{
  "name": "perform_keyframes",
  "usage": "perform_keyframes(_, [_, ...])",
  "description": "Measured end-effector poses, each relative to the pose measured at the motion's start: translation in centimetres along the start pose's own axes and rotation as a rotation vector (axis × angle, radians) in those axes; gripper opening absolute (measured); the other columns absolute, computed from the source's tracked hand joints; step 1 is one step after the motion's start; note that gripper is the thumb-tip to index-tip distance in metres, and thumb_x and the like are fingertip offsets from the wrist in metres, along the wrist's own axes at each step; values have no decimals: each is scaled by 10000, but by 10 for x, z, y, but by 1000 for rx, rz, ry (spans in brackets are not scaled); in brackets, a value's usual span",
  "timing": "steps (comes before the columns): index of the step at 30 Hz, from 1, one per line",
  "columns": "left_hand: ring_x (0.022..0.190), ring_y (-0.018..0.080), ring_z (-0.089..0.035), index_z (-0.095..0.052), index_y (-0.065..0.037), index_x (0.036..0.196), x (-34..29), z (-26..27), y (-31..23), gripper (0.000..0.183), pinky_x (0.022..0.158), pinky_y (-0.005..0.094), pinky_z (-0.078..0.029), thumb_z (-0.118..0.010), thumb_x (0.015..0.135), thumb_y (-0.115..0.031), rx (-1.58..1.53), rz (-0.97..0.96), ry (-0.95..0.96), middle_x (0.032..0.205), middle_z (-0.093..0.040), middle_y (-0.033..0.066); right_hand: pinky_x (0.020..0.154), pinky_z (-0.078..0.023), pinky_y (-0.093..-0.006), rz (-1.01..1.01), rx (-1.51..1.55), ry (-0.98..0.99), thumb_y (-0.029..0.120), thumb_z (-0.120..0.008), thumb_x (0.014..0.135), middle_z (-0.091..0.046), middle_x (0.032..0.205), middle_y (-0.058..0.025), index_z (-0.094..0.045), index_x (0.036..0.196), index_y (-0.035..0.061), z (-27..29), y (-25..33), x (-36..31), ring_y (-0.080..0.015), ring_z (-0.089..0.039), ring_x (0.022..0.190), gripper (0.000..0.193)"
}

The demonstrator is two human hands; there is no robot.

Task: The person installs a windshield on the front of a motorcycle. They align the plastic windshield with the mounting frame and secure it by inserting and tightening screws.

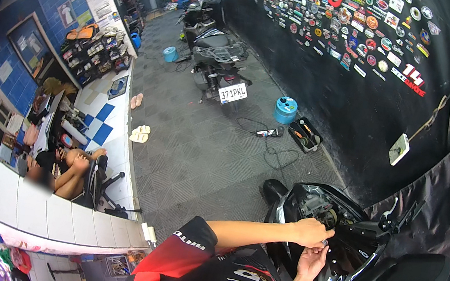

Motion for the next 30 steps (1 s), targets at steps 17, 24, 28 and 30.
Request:
perform_keyframes(17, [676, 372, -690, -702, 32, 901, -2, -14, -7, 447, 637, 456, -544, -594, 924, -401, -176, 154, 5, 670, -678, 183, 636, -419, -227, 15, 125, 103, 218, -552, 1015, -539, 779, 22, -576, 1032, 49, -4, 2, 1, -63, -500, 697, 172])
perform_keyframes(24, [715, 375, -694, -689, 15, 684, 0, 2, -19, 540, 665, 450, -547, -589, 916, -463, -142, 291, 56, 677, -673, 202, 590, -393, -251, 30, 103, -44, 261, -513, 1031, -591, 799, 36, -612, 948, 88, 11, 6, 4, -59, -494, 683, 216])
perform_keyframes(28, [744, 375, -690, -680, 22, 822, -5, -4, -13, 410, 660, 484, -531, -624, 881, -379, -43, 221, 19, 747, -685, 196, 574, -386, -246, -19, 76, 52, 279, -533, 1022, -632, 834, 46, -644, 999, 78, 14, 6, 6, -50, -495, 676, 231])
perform_keyframes(30, [728, 377, -691, -691, 16, 766, -5, -6, -7, 465, 667, 473, -536, -596, 903, -418, -68, 212, 76, 721, -679, 204, 561, -387, -233, -13, 113, 68, 274, -545, 1017, -607, 829, 48, -632, 1086, 52, 6, 1, 3, -62, -484, 678, 248])
Point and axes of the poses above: each hand's wrist, its own x-axis towards the middle knuckle, its own z-axis out of the back of the hand, y = z × x, the point moved 2 cm from there along x, towards the middle knuckle
